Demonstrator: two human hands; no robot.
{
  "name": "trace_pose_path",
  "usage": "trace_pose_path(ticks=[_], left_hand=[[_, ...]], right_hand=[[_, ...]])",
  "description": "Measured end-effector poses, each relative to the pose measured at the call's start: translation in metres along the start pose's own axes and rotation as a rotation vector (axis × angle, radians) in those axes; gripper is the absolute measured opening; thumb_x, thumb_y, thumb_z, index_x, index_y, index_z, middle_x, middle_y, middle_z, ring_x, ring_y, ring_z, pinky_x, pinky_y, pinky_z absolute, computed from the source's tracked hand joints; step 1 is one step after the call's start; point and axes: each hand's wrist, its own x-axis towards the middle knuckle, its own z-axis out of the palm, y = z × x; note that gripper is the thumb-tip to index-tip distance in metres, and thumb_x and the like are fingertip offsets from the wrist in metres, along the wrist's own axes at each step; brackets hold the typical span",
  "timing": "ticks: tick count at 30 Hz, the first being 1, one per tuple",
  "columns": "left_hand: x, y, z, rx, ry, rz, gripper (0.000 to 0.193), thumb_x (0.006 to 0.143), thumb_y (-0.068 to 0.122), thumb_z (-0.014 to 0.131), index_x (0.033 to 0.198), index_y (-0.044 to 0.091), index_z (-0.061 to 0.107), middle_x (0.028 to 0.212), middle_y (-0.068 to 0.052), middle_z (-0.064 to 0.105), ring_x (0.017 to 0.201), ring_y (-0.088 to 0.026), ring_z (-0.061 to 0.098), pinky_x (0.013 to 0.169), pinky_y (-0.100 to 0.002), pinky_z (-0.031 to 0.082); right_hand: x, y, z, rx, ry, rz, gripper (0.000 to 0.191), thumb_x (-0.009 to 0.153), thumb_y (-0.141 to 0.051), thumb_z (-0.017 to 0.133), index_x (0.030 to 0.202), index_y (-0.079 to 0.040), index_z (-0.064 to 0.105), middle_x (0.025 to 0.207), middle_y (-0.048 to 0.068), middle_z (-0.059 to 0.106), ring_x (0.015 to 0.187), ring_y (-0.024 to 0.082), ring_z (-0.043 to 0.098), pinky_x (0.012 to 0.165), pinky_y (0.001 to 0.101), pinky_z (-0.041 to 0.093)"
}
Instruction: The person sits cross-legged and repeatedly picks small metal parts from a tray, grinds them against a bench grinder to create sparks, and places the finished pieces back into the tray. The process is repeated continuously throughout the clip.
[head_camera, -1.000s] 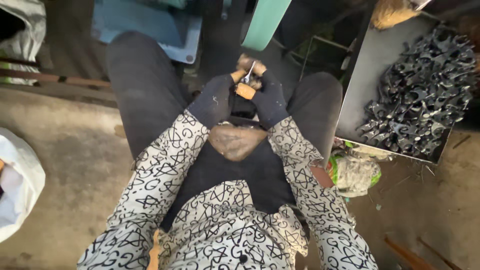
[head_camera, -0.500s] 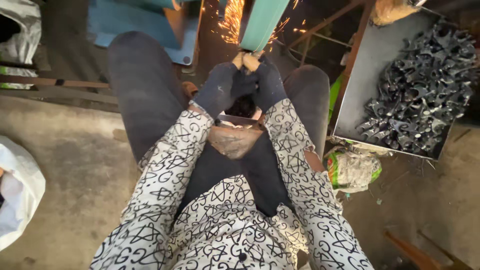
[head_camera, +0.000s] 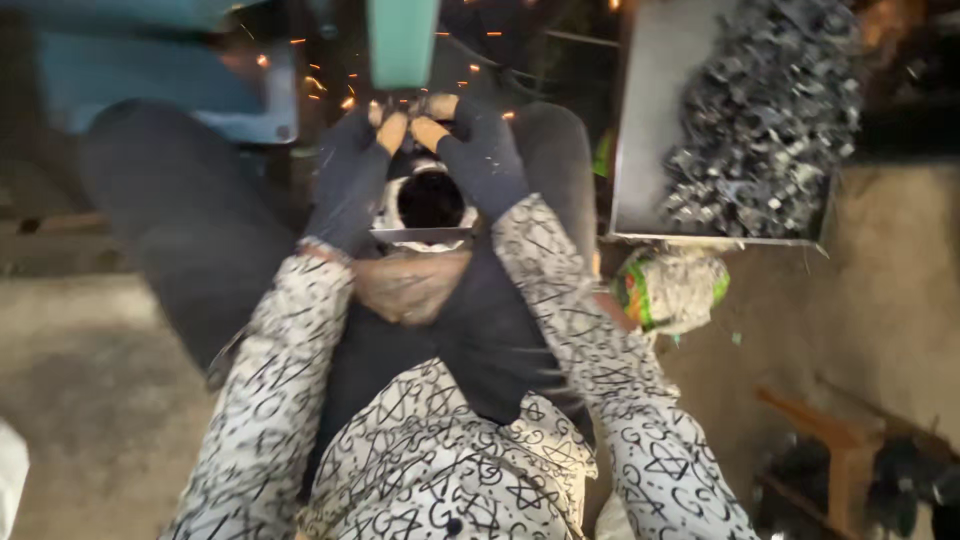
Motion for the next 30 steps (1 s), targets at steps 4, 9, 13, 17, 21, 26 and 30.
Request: trace_pose_path(ticks=[4,9,13,17,21,26,30], left_hand=[[-0.012,0.010,0.006,0.514,-0.101,0.275,0.057,0.098,0.035,0.074,0.136,-0.004,0.057,0.127,-0.026,0.065,0.116,-0.038,0.061,0.095,-0.044,0.048],[-0.014,0.028,0.028,0.625,-0.303,0.048,0.049,0.095,0.041,0.064,0.130,0.006,0.064,0.128,-0.018,0.067,0.119,-0.036,0.062,0.100,-0.045,0.047],[-0.011,0.039,0.039,0.549,-0.332,0.029,0.047,0.093,0.040,0.064,0.127,0.008,0.066,0.126,-0.017,0.068,0.119,-0.035,0.063,0.099,-0.044,0.048],[-0.009,0.031,0.047,0.552,-0.338,-0.014,0.044,0.096,0.041,0.063,0.125,0.009,0.066,0.125,-0.015,0.070,0.118,-0.032,0.064,0.100,-0.042,0.049],[-0.005,-0.004,0.057,0.290,-0.202,0.242,0.039,0.104,0.028,0.060,0.132,0.001,0.063,0.128,-0.015,0.068,0.120,-0.029,0.062,0.102,-0.041,0.046],[-0.006,-0.038,0.029,-0.230,-0.108,-0.061,0.028,0.105,0.019,0.052,0.115,0.000,0.070,0.105,-0.009,0.072,0.092,-0.015,0.067,0.079,-0.032,0.054],[-0.018,-0.031,0.005,0.033,0.038,0.123,0.023,0.100,0.014,0.055,0.098,0.001,0.074,0.089,-0.007,0.074,0.081,-0.015,0.068,0.071,-0.031,0.054]], right_hand=[[0.028,-0.015,-0.153,-0.826,0.283,-0.497,0.048,0.089,-0.013,0.086,0.128,-0.003,0.060,0.126,0.014,0.061,0.121,0.030,0.062,0.106,0.0402,0.052],[0.058,-0.018,-0.300,-1.667,0.352,-0.313,0.033,0.083,-0.013,0.070,0.116,-0.007,0.073,0.113,0.018,0.070,0.097,0.039,0.064,0.082,0.0492,0.052],[0.067,-0.021,-0.315,-1.703,0.187,-0.047,0.020,0.078,-0.022,0.078,0.095,-0.010,0.078,0.089,0.024,0.071,0.083,0.044,0.066,0.070,0.0554,0.050],[0.052,-0.042,-0.260,-1.170,0.513,-0.489,0.015,0.086,-0.007,0.075,0.101,-0.004,0.078,0.093,0.018,0.076,0.090,0.035,0.071,0.082,0.0457,0.056],[0.024,-0.046,-0.113,-0.102,0.484,-0.247,0.025,0.086,-0.007,0.069,0.110,-0.005,0.072,0.099,0.011,0.076,0.092,0.024,0.075,0.081,0.0353,0.060],[-0.039,-0.011,0.011,0.014,-0.039,0.016,0.031,0.085,-0.016,0.075,0.113,-0.003,0.069,0.096,0.011,0.075,0.087,0.023,0.072,0.074,0.0353,0.057],[-0.046,-0.006,0.011,-0.483,-0.106,-0.215,0.028,0.090,-0.024,0.079,0.111,-0.005,0.074,0.096,0.011,0.077,0.084,0.018,0.071,0.073,0.0324,0.055]])
